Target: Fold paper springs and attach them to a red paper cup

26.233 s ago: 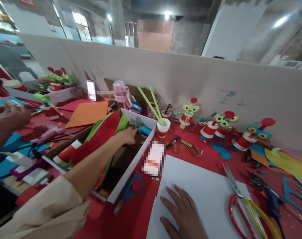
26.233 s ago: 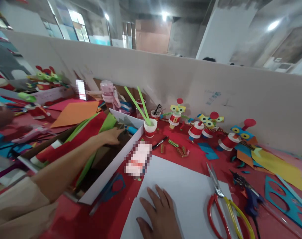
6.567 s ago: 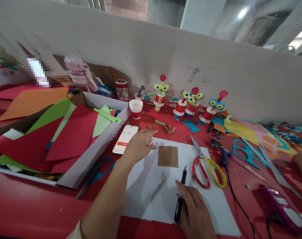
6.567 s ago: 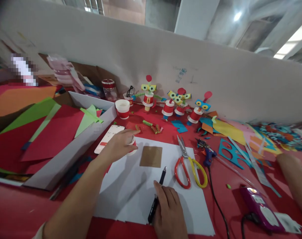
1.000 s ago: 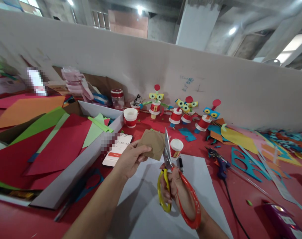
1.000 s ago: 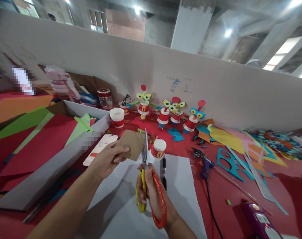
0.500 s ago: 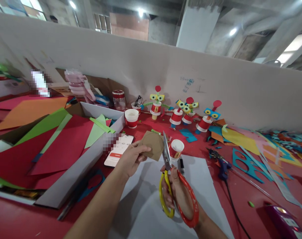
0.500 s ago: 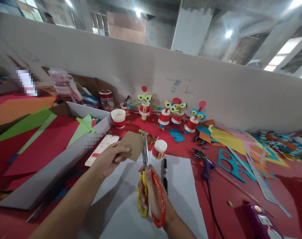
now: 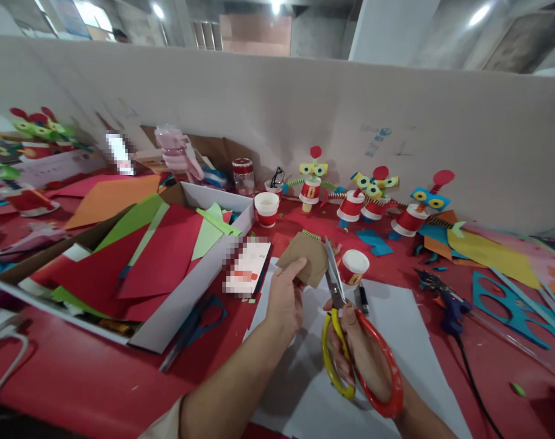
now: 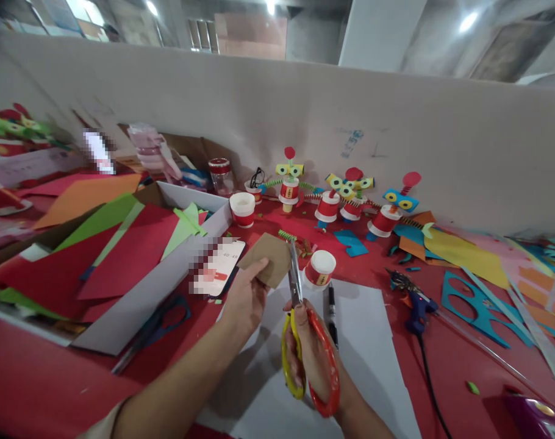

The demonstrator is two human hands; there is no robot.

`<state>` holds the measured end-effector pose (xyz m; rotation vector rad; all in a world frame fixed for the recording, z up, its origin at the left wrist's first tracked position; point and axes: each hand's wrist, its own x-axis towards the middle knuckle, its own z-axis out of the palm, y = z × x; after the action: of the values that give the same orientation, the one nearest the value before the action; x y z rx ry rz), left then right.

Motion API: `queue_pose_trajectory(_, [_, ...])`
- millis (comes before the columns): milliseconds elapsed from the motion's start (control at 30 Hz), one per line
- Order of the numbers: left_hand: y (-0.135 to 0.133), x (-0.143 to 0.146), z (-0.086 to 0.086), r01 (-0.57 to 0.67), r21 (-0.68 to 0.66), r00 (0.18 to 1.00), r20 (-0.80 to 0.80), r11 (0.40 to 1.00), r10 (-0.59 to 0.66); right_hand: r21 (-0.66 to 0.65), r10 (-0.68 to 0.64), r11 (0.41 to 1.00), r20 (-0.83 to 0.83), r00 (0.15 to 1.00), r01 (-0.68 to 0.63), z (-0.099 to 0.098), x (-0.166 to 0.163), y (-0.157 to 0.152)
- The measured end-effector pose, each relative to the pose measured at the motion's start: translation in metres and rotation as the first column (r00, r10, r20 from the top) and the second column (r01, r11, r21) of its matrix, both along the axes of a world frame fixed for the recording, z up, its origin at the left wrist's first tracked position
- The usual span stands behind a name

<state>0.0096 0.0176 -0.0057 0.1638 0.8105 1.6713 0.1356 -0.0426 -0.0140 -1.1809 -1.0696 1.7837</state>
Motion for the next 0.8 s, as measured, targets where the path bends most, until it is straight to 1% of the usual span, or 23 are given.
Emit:
queue_pose_trajectory(133, [-0.006, 0.008, 0.006, 0.075, -0.056, 0.995, -0.057, 0.996, -0.078, -0.020, 0.042, 0.999, 0.039, 0.998, -0.041, 0.002, -0.001, 0.000])
queue_pose_trajectory(233, [-0.006, 0.005, 0.007, 0.063, -0.065, 0.995, -0.077, 0.996, -0.068, -0.025, 0.034, 0.999, 0.047, 0.998, -0.033, 0.003, -0.002, -0.001])
queue_pose_trajectory(400, [-0.002, -0.001, 0.001, 0.061, -0.071, 0.990, -0.123, 0.996, -0.070, -0.002, 0.017, 1.000, 0.053, 0.998, -0.017, -0.003, 0.000, -0.001])
queue_pose_trajectory(500, [0.000, -0.004, 0.001, 0.081, -0.055, 0.985, -0.151, 0.995, -0.088, -0.042, 0.024, 0.999, 0.005, 1.000, -0.024, -0.004, 0.002, 0.001])
queue_pose_trajectory(600, [0.002, -0.007, 0.003, 0.115, -0.069, 0.978, -0.164, 0.991, -0.125, -0.090, 0.043, 0.995, -0.059, 0.997, -0.048, 0.000, 0.004, 0.003])
queue_pose_trajectory(733, [0.000, -0.009, 0.006, 0.178, -0.100, 0.967, -0.165, 0.979, -0.192, -0.071, 0.075, 0.994, -0.161, 0.984, -0.087, 0.010, 0.007, 0.003])
queue_pose_trajectory(800, [-0.002, -0.008, 0.008, 0.196, -0.104, 0.963, -0.166, 0.975, -0.212, -0.065, 0.078, 0.994, -0.168, 0.983, -0.090, 0.014, 0.009, 0.004])
